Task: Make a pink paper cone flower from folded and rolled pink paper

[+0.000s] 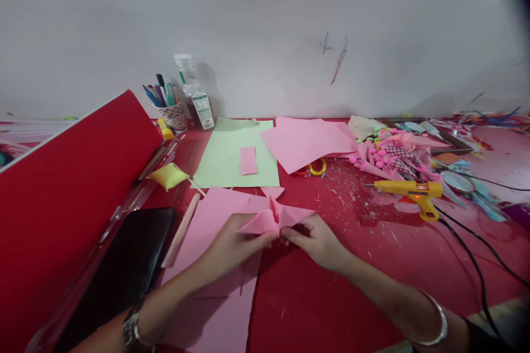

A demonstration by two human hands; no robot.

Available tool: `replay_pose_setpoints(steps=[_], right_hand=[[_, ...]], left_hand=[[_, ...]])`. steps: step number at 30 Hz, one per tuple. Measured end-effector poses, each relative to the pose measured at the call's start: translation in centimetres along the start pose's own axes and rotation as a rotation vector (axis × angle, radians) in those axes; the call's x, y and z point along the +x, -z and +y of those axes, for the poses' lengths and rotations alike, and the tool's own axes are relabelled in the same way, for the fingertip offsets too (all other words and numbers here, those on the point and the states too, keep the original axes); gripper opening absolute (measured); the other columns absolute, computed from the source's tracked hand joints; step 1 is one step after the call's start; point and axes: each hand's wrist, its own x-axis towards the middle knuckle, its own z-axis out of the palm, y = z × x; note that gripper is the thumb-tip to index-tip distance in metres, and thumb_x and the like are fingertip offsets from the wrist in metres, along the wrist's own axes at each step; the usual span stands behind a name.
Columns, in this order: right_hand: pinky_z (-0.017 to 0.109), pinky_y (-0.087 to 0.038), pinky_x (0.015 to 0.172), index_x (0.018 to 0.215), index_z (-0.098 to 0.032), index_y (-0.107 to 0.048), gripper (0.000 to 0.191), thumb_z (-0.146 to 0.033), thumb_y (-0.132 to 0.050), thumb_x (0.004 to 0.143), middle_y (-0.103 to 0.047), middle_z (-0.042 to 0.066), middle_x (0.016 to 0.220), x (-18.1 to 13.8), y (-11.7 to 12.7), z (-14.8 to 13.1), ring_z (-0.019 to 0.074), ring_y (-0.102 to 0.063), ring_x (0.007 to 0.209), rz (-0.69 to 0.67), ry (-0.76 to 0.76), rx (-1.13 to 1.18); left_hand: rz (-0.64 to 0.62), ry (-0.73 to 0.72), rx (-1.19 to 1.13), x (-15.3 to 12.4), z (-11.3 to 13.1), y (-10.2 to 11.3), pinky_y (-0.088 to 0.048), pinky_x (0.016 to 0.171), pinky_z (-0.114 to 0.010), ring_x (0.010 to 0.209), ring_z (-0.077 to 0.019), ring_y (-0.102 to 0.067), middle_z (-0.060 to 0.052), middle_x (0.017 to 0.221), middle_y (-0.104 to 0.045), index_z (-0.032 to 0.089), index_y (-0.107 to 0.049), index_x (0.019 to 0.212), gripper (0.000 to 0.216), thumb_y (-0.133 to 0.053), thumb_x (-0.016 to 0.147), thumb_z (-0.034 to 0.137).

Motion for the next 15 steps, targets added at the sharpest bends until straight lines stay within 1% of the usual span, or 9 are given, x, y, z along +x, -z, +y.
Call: replay_pose_setpoints(steps=[2, 4, 6, 10, 12, 15], right_hand=[[0.022, -0.044, 0.056, 0.069, -0.013, -0.059, 0.018, -0.028, -0.051, 0.078, -0.057, 0.001, 0.062, -0.05, -0.06, -0.07, 0.0107, -0.053, 0.059, -0.011, 0.008, -0.006], [0.022, -0.044, 0.057, 0.068, -0.014, -0.059, 0.017, -0.028, -0.053, 0.077, -0.057, 0.001, 0.063, -0.08, -0.11, -0.17, 0.0109, -0.053, 0.06, -0.005, 0.026, -0.022], [0.022, -0.044, 0.058, 0.067, -0.014, -0.058, 0.016, -0.027, -0.053, 0.076, -0.058, 0.001, 0.063, -0.1, -0.12, -0.24, 0.011, -0.053, 0.061, 0.011, 0.046, -0.041], [0.023, -0.045, 0.06, 0.069, -0.015, -0.059, 0.014, -0.025, -0.053, 0.077, -0.059, 0.001, 0.065, -0.05, -0.07, -0.19, 0.0113, -0.054, 0.062, 0.04, 0.06, -0.061], [0.023, -0.045, 0.061, 0.07, -0.015, -0.059, 0.015, -0.025, -0.052, 0.077, -0.06, 0.001, 0.066, -0.03, -0.09, -0.19, 0.0117, -0.055, 0.062, 0.043, 0.063, -0.069], [0.024, -0.045, 0.064, 0.07, -0.015, -0.059, 0.017, -0.025, -0.049, 0.079, -0.061, 0.002, 0.068, -0.03, -0.17, -0.34, 0.0124, -0.056, 0.066, 0.008, 0.083, -0.057]], left_hand=[[-0.018, -0.021, 0.066, 0.17, -0.27, 0.07, -0.043, 0.064, -0.025, 0.071, -0.0162, -0.057, -0.004, 0.072, -0.064, 0.012, -0.061, 0.071, 0.02, -0.05, 0.078, 0.027], [-0.003, -0.028, 0.113, 0.3, -0.61, 0.05, -0.043, 0.064, -0.025, 0.069, -0.0159, -0.057, -0.004, 0.068, -0.063, 0.012, -0.06, 0.068, 0.018, -0.05, 0.077, 0.024], [0.005, -0.042, 0.114, 0.32, -0.87, -0.04, -0.042, 0.064, -0.025, 0.07, -0.0153, -0.056, -0.003, 0.069, -0.061, 0.013, -0.058, 0.069, 0.016, -0.049, 0.077, 0.022], [0.01, -0.076, 0.095, 0.21, -0.99, -0.29, -0.04, 0.058, -0.022, 0.064, -0.0127, -0.053, 0.0, 0.067, -0.059, 0.015, -0.056, 0.07, 0.016, -0.048, 0.079, 0.026], [0.028, -0.056, 0.078, 0.15, -0.92, -0.46, -0.039, 0.056, -0.022, 0.061, -0.0117, -0.052, 0.002, 0.063, -0.057, 0.015, -0.053, 0.066, 0.016, -0.049, 0.078, 0.025], [0.02, 0.032, 0.001, 0.05, -0.81, -0.79, -0.041, 0.056, -0.022, 0.06, -0.012, -0.054, 0.001, 0.064, -0.058, 0.015, -0.051, 0.065, 0.015, -0.049, 0.078, 0.023]])
